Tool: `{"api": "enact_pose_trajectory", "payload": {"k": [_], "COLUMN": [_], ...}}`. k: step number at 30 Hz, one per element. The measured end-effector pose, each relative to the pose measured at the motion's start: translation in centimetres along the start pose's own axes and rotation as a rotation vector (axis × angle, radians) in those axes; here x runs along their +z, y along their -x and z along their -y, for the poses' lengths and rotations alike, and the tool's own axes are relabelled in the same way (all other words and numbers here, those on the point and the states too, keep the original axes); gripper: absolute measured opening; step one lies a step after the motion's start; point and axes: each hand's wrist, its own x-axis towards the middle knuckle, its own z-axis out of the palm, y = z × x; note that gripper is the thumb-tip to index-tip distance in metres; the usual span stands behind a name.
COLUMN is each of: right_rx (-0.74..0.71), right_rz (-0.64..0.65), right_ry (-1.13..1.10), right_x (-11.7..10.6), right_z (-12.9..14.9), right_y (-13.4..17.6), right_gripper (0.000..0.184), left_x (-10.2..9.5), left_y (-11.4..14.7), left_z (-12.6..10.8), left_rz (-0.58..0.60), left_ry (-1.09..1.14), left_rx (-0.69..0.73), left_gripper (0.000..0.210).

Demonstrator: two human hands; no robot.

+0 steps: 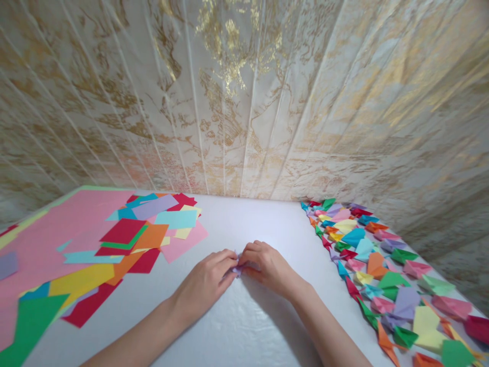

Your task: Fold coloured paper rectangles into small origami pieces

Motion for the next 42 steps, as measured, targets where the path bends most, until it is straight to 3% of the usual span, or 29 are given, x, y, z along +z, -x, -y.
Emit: {"api": "enact_pose_trajectory", "payload": {"k": [6, 16, 28, 36, 42], "right_rx": [-0.037, -0.087, 0.016, 0.040, 0.171], "right_rz": [0.018, -0.026, -0.064, -0.061, -0.124], "right_ry": [0.038, -0.032, -0.206, -0.275, -0.260], "right_x": [-0.4, 0.7, 0.4, 0.2, 0.5], "right_z": [-0.2, -0.9, -0.5, -1.0, -1.8], "right_y": [0.1, 0.2, 0.2, 0.5, 0.6], "right_gripper": [0.018, 0.012, 0.018, 0.016, 0.023], "left_x": [0.6, 0.6, 0.1, 1.1, 1.6], "left_y": [0.0, 0.6, -0.4, -1.7, -2.0], "left_z": [0.1, 0.6, -0.3, -0.8, -0.4], "left_rz": [-0.023, -0.037, 0.002, 0.030, -0.001], "left_ry": [-0.090, -0.131, -0.167, -0.230, -0.221], "left_rx": [0.056, 0.143, 0.044, -0.035, -0.054], "left_gripper": [0.028, 0.021, 0.015, 0.016, 0.014]}}
